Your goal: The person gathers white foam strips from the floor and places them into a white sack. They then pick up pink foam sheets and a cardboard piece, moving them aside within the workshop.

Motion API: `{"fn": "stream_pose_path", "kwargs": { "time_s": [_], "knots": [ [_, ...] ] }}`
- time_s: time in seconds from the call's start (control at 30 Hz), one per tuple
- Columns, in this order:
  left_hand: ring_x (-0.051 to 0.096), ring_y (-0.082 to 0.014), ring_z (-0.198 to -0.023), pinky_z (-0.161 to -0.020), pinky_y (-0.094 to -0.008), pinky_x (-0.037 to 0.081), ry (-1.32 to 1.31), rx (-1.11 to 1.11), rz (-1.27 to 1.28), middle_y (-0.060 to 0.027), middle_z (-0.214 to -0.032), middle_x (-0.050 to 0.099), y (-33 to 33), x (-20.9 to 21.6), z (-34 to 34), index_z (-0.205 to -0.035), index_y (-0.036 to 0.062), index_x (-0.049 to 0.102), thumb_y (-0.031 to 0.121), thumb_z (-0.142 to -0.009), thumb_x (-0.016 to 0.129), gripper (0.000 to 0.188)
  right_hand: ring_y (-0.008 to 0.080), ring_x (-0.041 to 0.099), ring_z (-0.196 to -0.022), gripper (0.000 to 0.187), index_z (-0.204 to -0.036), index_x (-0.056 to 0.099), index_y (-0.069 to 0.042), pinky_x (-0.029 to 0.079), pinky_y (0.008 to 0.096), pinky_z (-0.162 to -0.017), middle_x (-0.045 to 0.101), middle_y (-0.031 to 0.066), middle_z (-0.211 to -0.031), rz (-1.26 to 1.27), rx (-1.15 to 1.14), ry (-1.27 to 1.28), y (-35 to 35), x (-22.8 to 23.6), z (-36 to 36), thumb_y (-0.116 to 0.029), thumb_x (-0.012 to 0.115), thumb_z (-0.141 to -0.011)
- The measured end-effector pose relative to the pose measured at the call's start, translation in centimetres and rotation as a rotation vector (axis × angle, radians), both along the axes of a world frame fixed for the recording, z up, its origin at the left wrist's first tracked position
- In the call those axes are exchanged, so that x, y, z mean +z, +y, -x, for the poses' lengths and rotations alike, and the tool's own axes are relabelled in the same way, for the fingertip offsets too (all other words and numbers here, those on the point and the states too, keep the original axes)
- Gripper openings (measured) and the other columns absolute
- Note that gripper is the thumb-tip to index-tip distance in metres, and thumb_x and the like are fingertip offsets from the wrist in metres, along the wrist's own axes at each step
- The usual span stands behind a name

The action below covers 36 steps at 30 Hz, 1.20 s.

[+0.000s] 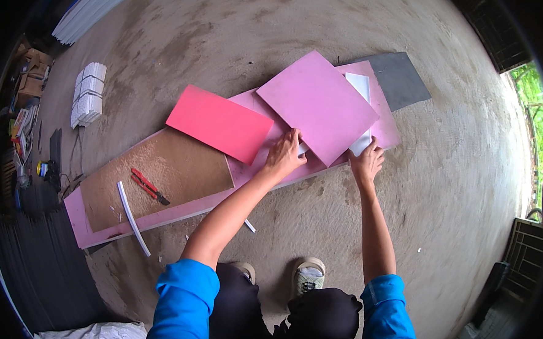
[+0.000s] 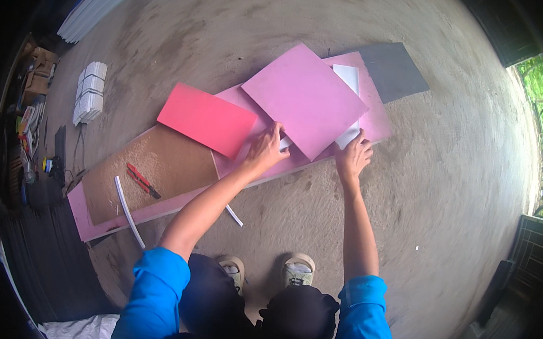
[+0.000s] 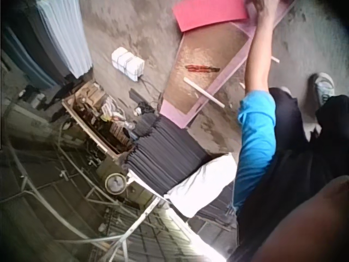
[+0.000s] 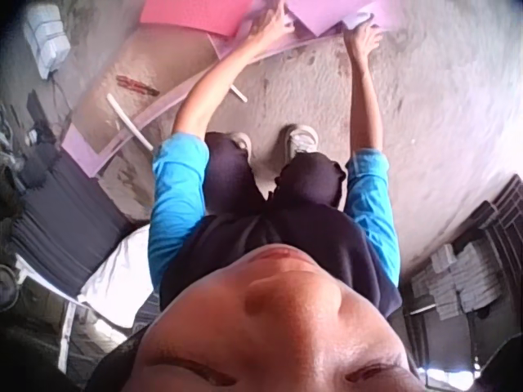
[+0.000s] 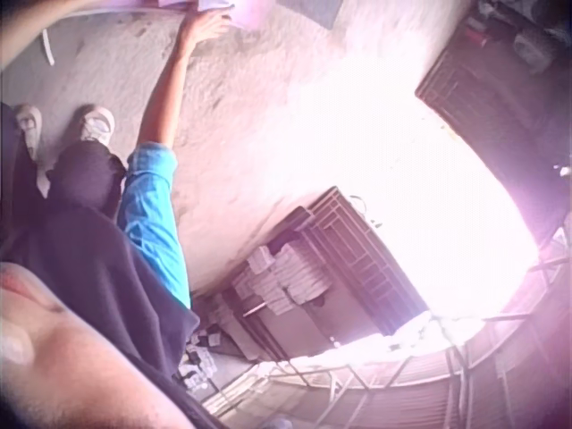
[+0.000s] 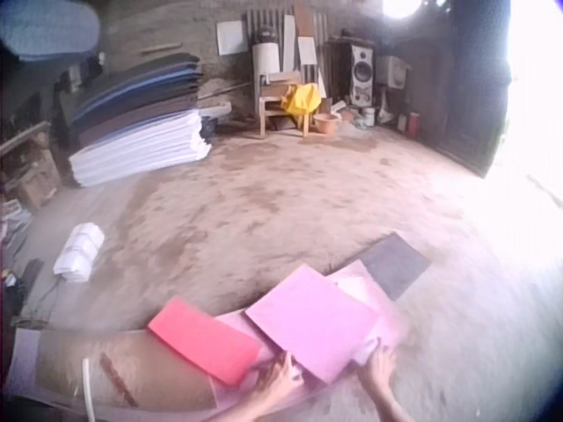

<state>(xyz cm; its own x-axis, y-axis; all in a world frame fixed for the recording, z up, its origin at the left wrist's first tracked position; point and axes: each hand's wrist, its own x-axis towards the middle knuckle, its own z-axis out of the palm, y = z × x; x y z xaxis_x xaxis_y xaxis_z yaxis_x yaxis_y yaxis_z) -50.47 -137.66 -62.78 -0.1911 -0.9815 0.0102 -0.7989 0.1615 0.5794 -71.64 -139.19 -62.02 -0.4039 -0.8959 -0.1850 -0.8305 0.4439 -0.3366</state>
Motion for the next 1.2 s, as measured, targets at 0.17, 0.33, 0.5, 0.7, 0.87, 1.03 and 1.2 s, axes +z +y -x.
{"fn": "stream_pose_path", "kwargs": {
  "time_s": [0.17, 0.33, 0.5, 0.7, 0.87, 1.03, 1.2],
  "knots": [
    [0.057, -0.0366, -0.083, -0.07, -0.0426, 0.047, -0.017, -0.113, -0.423, -0.0285, -0.084, 0.054, 0.9, 4.4, -3.3, -0.116, 0.0048, 0.019, 0.022, -0.066, 0.064, 0.07, 0.0183, 0.06, -0.077, 0.042, -0.101, 0.057, 0.002, 0.047, 0.0305, -0.069, 0.063, 0.0108, -0.085, -0.184, 0.044, -0.638, 1.7, 0.8, 9.5, -0.013, 0.069, -0.064],
    [0.057, -0.0307, -0.09, -0.079, -0.037, 0.045, -0.143, -0.006, -0.546, -0.0231, -0.097, 0.057, 3.7, 6.2, -11.4, -0.116, 0.0003, 0.038, 0.028, -0.065, 0.063, 0.063, 0.021, 0.061, -0.082, 0.04, -0.106, 0.054, 0.004, 0.047, 0.0324, -0.071, 0.062, 0.017, -0.091, 0.063, -0.02, -0.357, 3.4, 8.2, 10.9, -0.015, 0.058, -0.071],
    [0.057, -0.0153, -0.078, -0.068, -0.028, 0.044, 0.203, -0.007, -0.641, -0.01, -0.088, 0.061, 5.6, 10.5, -16.2, -0.104, -0.0019, 0.054, 0.024, -0.071, 0.062, 0.043, 0.0192, 0.057, -0.091, 0.035, -0.11, 0.052, 0.001, 0.042, 0.0299, -0.081, 0.06, 0.0105, -0.098, 0.259, 0.081, -1.067, 2.8, 11.8, 5.3, -0.017, 0.055, -0.081],
    [0.054, -0.0107, -0.079, -0.071, -0.0278, 0.044, 0.651, 0.458, -0.457, -0.0032, -0.086, 0.058, 11.8, 12.3, -19.5, -0.103, 0.0, 0.054, 0.023, -0.085, 0.053, 0.029, 0.0172, 0.046, -0.105, 0.047, -0.122, 0.038, 0.002, 0.036, 0.0307, -0.09, 0.05, 0.0105, -0.111, -0.429, 0.467, -1.604, 7.6, 11.9, -18.1, -0.016, 0.055, -0.082],
    [0.055, -0.0138, -0.089, -0.077, -0.027, 0.045, 0.927, 0.704, -0.229, -0.0094, -0.097, 0.058, 18.8, 11.3, -21.6, -0.11, -0.0023, 0.051, 0.014, -0.087, 0.048, 0.029, 0.0201, 0.049, -0.102, 0.051, -0.122, 0.034, -0.002, 0.042, 0.0324, -0.086, 0.05, 0.0123, -0.109, -0.521, 0.812, -1.582, 10.8, 9.2, -27.0, -0.01, 0.06, -0.079],
    [0.059, -0.0159, -0.076, -0.07, -0.0301, 0.047, 0.462, 0.792, -0.313, -0.0083, -0.089, 0.061, 29.1, 3.2, -25.7, -0.097, 0.0014, 0.057, 0.025, -0.079, 0.061, 0.03, 0.0195, 0.052, -0.098, 0.059, -0.12, 0.031, 0.001, 0.046, 0.0328, -0.081, 0.053, 0.0157, -0.104, -0.428, 1.072, -1.186, 13.6, 4.7, -24.8, 0.001, 0.065, -0.072],
    [0.06, -0.0246, -0.076, -0.069, -0.0356, 0.048, -0.057, 0.867, -0.357, -0.0108, -0.08, 0.061, 35.2, -4.4, -24.3, -0.09, 0.0045, 0.054, 0.039, -0.071, 0.067, 0.041, 0.0266, 0.048, -0.1, 0.046, -0.11, 0.052, 0.001, 0.038, 0.0354, -0.089, 0.053, 0.0181, -0.104, -0.414, 1.093, -0.704, 17.2, -1.1, -21.5, -0.013, 0.068, -0.069]
  ]
}}
